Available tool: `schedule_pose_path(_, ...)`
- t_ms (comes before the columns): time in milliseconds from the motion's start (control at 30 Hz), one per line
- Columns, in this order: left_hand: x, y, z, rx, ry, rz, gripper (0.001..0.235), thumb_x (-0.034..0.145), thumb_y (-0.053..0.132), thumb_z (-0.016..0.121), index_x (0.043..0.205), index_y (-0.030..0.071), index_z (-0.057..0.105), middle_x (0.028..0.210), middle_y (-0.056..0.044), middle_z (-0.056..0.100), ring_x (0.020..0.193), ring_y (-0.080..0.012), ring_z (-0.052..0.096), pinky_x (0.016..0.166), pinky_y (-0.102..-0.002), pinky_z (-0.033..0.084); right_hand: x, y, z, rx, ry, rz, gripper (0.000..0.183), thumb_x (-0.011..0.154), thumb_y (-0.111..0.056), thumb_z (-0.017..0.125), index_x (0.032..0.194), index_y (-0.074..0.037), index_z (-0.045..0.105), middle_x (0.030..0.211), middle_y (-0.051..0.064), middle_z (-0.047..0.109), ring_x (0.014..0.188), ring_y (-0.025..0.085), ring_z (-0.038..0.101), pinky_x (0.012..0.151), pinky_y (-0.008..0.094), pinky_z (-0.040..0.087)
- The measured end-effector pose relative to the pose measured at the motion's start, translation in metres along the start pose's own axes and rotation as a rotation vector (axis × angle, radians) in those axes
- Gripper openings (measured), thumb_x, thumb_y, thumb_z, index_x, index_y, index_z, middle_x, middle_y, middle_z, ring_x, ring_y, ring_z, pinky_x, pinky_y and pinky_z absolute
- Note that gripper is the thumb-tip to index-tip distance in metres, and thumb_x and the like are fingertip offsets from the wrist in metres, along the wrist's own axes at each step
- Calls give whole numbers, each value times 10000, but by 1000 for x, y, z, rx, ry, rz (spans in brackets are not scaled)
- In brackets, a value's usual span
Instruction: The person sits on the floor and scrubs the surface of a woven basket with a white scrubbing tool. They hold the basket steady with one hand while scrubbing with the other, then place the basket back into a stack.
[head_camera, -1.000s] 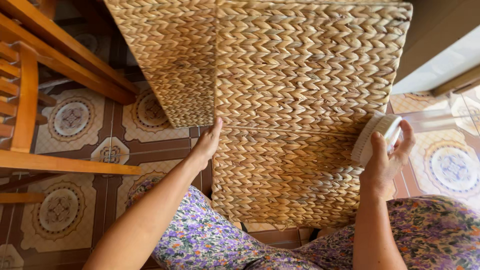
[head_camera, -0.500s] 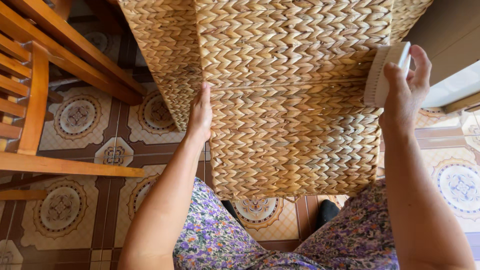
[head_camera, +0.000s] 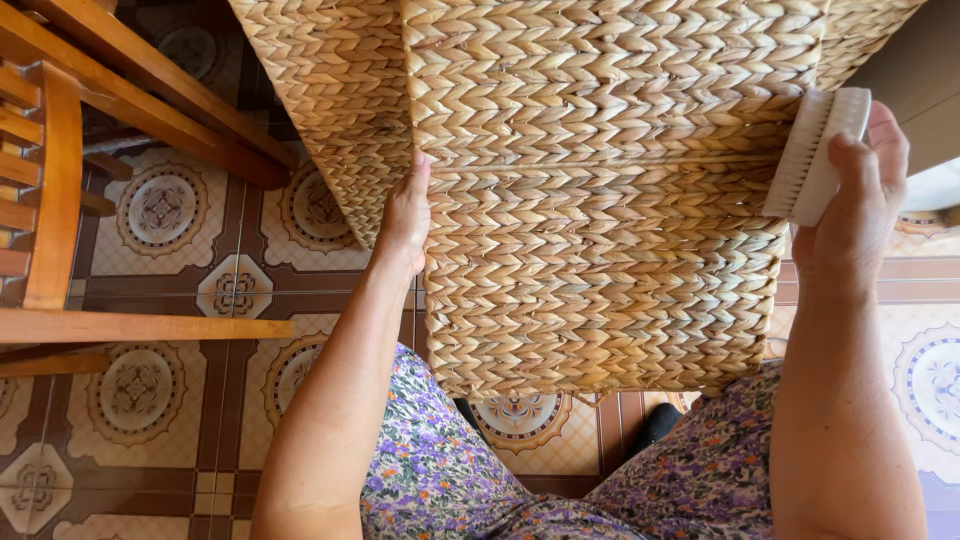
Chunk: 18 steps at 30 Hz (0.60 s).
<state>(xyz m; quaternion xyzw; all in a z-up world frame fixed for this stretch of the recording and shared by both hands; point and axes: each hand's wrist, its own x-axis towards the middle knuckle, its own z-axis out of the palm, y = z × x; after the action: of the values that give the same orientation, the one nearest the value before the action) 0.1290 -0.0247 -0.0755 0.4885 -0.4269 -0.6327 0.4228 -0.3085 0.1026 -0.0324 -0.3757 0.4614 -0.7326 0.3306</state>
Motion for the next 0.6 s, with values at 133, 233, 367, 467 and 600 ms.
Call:
schedule_pose_path(133,1,-2,-3,-28,-35,-19,851,938,668,467,1463,-2,484,1432,-199,597,1271,-249,620,1054,-412,534,-5,-12,11,87,-28,30,611,1008,-168,586,1547,60,412,1288,153,583,1161,229,616,1016,361,587)
schedule_pose_path(233,7,2,-7,-31,-51,-29,862,931,675,471,1459,-6,485,1419,-203,604,1274,-263,623,1050,-427,546,-11,-19,16,114,-42,6,622,1008,-175,580,1564,43,408,1367,150,585,1193,220,595,1049,354,546)
schedule_pose_path(367,4,4,-18,-50,-53,-61,862,916,663,503,1458,-7,492,1422,-205,600,1285,-286,612,1045,-440,554,-26,-17,20,103,-57,24,595,994,-170,564,1537,20,413,1388,141,572,1296,230,595,1164,379,540)
schedule_pose_path(467,1,5,-19,-49,-61,-60,858,907,661,503,1487,34,418,1448,-192,556,1315,-275,587,1064,-449,545,-28,-18,22,97,-3,63,616,972,-190,585,1527,26,429,1373,133,570,1288,221,595,1156,369,548)
schedule_pose_path(600,2,0,-15,-44,-59,-50,871,917,664,497,1494,14,439,1484,-191,547,1333,-270,564,1095,-445,491,-24,-10,13,88,-31,72,637,968,-223,598,1522,43,429,1286,131,567,1193,229,586,1033,356,538)
